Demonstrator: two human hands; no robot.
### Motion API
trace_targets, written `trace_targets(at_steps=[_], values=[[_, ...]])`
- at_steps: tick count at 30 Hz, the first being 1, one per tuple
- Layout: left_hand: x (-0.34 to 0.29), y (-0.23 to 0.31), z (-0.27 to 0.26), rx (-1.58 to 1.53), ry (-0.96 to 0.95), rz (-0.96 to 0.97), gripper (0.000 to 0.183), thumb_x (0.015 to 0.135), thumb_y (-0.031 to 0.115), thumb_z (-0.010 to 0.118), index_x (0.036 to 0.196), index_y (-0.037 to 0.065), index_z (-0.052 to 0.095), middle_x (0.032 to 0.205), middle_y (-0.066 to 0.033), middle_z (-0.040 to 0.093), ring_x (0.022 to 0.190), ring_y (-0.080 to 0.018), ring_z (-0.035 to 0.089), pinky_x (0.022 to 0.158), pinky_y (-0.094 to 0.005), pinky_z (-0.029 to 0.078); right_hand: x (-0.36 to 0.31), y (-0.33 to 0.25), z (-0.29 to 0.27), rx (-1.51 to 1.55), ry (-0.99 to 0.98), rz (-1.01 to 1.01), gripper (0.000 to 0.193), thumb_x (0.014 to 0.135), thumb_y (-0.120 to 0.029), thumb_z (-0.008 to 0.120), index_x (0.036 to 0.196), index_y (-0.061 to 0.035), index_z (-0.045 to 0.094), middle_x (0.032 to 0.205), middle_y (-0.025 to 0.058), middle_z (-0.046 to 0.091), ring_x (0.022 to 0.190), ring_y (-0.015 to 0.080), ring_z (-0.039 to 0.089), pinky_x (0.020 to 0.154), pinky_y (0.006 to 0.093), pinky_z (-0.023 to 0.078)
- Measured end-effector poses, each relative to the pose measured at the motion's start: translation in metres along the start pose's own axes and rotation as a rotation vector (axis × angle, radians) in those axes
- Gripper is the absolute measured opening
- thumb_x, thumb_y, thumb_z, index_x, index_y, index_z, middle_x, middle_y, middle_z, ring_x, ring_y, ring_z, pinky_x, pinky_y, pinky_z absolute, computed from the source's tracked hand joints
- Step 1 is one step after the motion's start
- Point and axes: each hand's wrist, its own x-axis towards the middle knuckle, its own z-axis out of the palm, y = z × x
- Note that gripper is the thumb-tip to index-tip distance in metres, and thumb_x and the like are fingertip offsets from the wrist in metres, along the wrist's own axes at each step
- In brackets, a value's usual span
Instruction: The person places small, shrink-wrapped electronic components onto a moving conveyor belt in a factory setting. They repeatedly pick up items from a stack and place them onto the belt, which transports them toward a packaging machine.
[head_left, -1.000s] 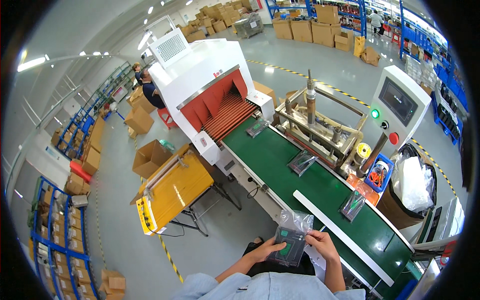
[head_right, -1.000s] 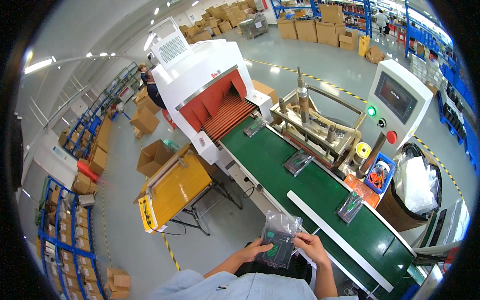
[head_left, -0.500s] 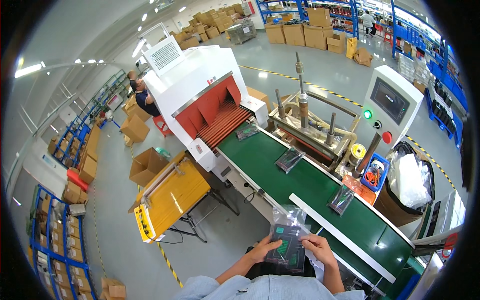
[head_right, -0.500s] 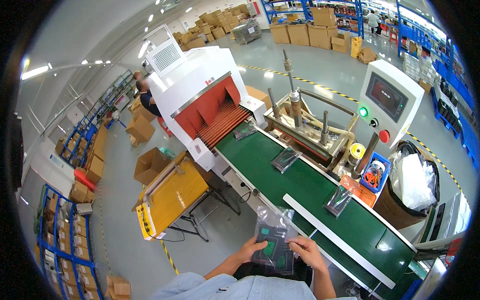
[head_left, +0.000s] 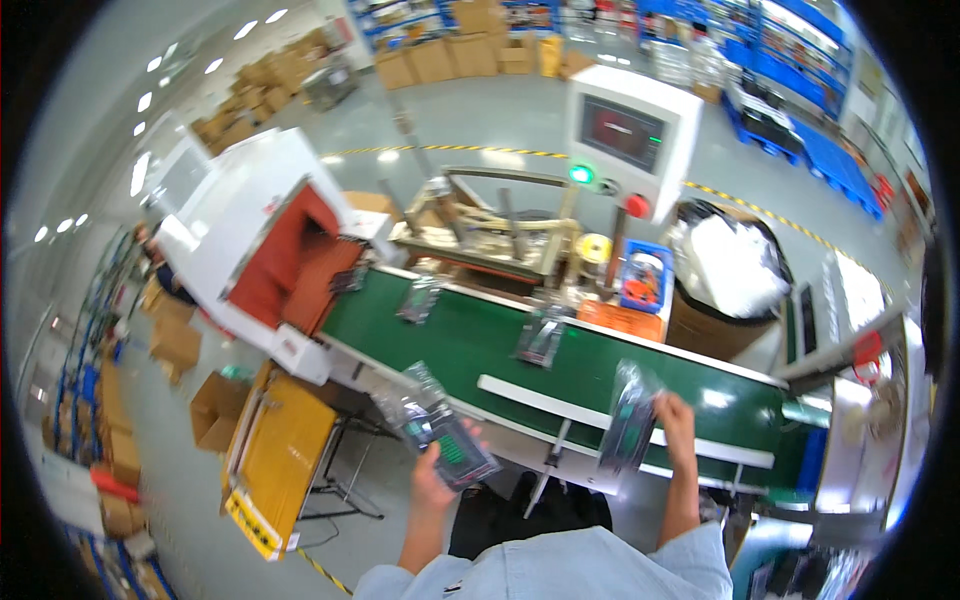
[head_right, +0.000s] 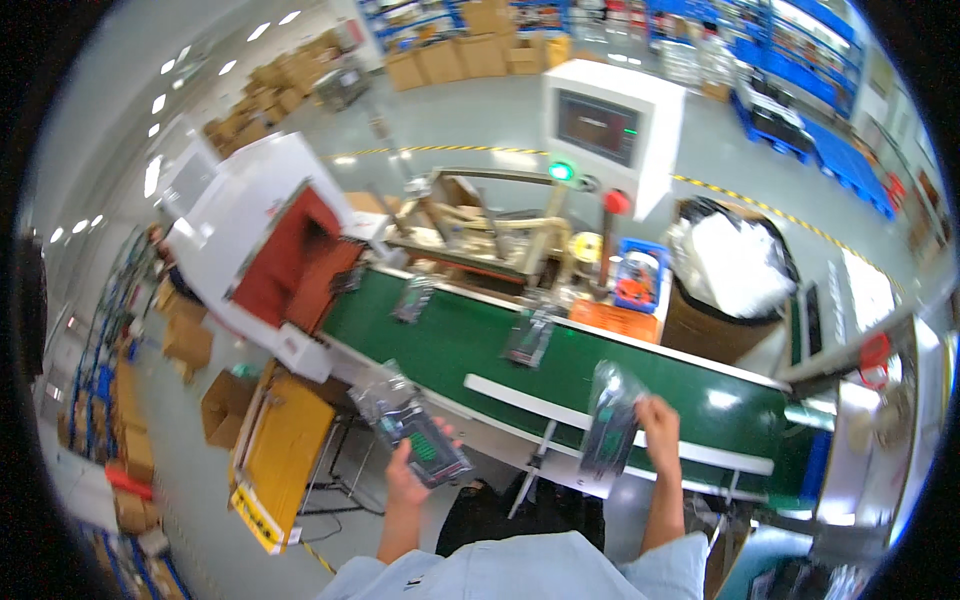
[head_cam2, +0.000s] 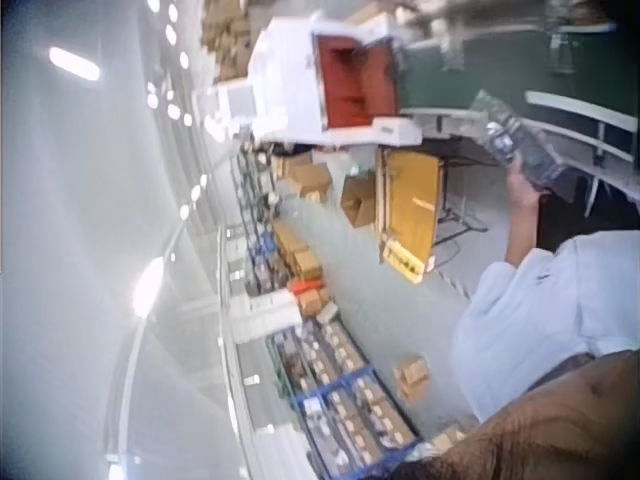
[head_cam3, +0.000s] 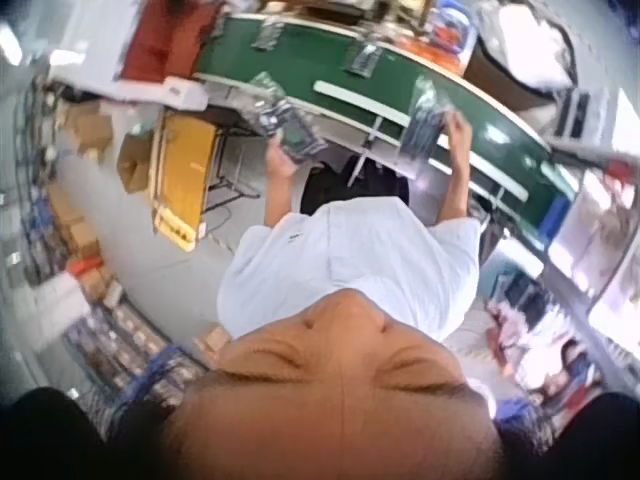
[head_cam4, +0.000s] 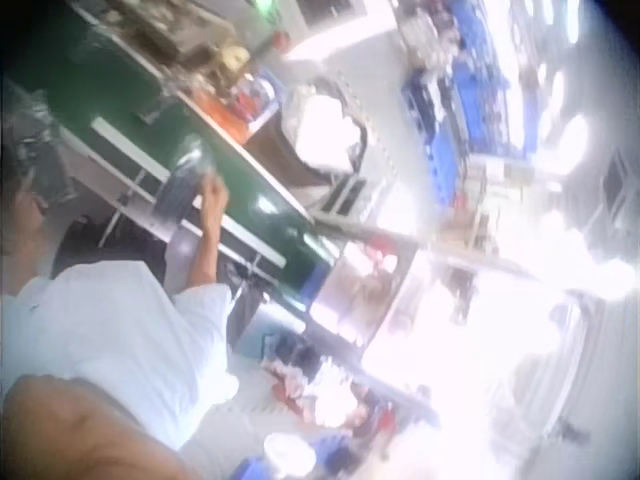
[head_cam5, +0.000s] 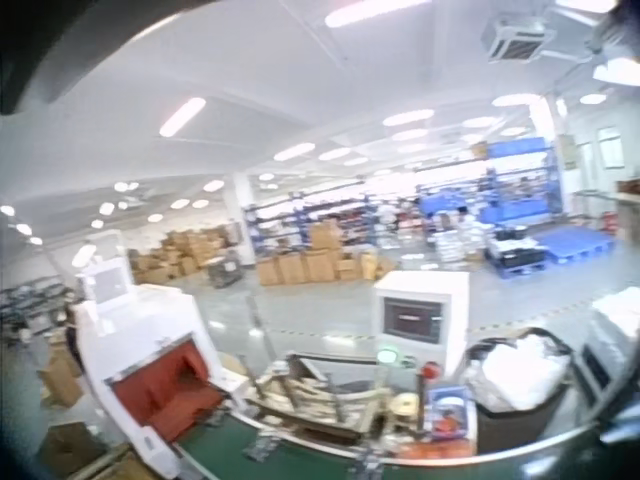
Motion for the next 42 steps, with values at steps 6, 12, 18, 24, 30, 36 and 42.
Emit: trace_targets(at_steps=[6, 12, 18, 24, 30, 36, 42], values=[[-0.007, -0.018, -0.015, 0.045, 0.007, -0.121, 0.058, 0.082, 0.03, 0.056, 0.126, -0.002, 0.037, 0.123, -0.0171, 0.047, 0.114, -0.0316, 0.046, 0.097, -0.0512, 0.037, 0.089, 0.097, -0.105, -0.366, 0.489, 0.092, 0.026, 0.083, -0.024, 0.054, 0.085, 0.0003, 0.063, 0.071, 0.0059, 0.061, 0.067, 0.0133, 0.053, 0.063, 0.0296, 0.041], [-0.016, -0.032, -0.005, -0.047, 0.033, -0.204, 0.058, 0.081, 0.03, 0.057, 0.126, -0.001, 0.037, 0.121, -0.0171, 0.048, 0.113, -0.0319, 0.047, 0.095, -0.0523, 0.038, 0.155, 0.154, -0.024, -0.328, 0.398, 0.243, 0.031, 0.081, -0.031, 0.055, 0.086, -0.0014, 0.065, 0.076, 0.0194, 0.063, 0.074, 0.0288, 0.061, 0.07, 0.04, 0.045], [-0.024, -0.026, -0.008, -0.04, 0.056, -0.168, 0.059, 0.081, 0.03, 0.057, 0.126, -0.002, 0.037, 0.122, -0.0173, 0.047, 0.113, -0.0325, 0.047, 0.096, -0.0529, 0.038, 0.165, 0.127, 0.076, -0.621, 0.546, 0.284, 0.031, 0.085, -0.031, 0.049, 0.081, -0.0055, 0.065, 0.09, 0.0193, 0.058, 0.08, 0.0384, 0.058, 0.07, 0.0463, 0.045], [-0.036, -0.019, -0.016, -0.069, 0.071, -0.162, 0.059, 0.081, 0.027, 0.057, 0.127, -0.004, 0.035, 0.124, -0.0202, 0.045, 0.114, -0.035, 0.046, 0.096, -0.0523, 0.037, 0.165, 0.117, 0.106, -0.583, 0.612, 0.288, 0.028, 0.084, -0.032, 0.051, 0.085, -0.0071, 0.064, 0.087, 0.0165, 0.06, 0.078, 0.0369, 0.058, 0.069, 0.0459, 0.045], [-0.031, -0.023, -0.014, 0.085, 0.067, -0.224, 0.057, 0.081, 0.025, 0.057, 0.126, -0.004, 0.036, 0.122, -0.0209, 0.047, 0.113, -0.0329, 0.048, 0.094, -0.0491, 0.04, 0.166, 0.12, 0.096, -0.511, 0.586, 0.318, 0.039, 0.08, -0.04, 0.058, 0.102, -0.008, 0.058, 0.088, 0.017, 0.063, 0.083, 0.0367, 0.06, 0.072, 0.0446, 0.046], [-0.012, -0.033, -0.023, 0.261, 0.016, -0.4, 0.047, 0.086, 0.018, 0.054, 0.124, -0.005, 0.038, 0.119, -0.0204, 0.051, 0.108, -0.0293, 0.053, 0.091, -0.0431, 0.044, 0.134, 0.084, 0.106, -0.045, 0.3, 0.232, 0.047, 0.086, -0.045, 0.051, 0.099, -0.0007, 0.056, 0.074, 0.0096, 0.058, 0.068, 0.0193, 0.056, 0.063, 0.0312, 0.045], [-0.019, -0.033, -0.027, 0.709, -0.082, -0.532, 0.04, 0.087, 0.02, 0.058, 0.121, 0.003, 0.047, 0.103, -0.0056, 0.057, 0.089, -0.0123, 0.055, 0.078, -0.0277, 0.047, 0.009, -0.049, 0.151, 0.427, -0.99, -0.035, 0.061, 0.087, -0.052, 0.046, 0.119, -0.0005, 0.05, 0.09, 0.0053, 0.059, 0.081, 0.0136, 0.055, 0.07, 0.0263, 0.044]])
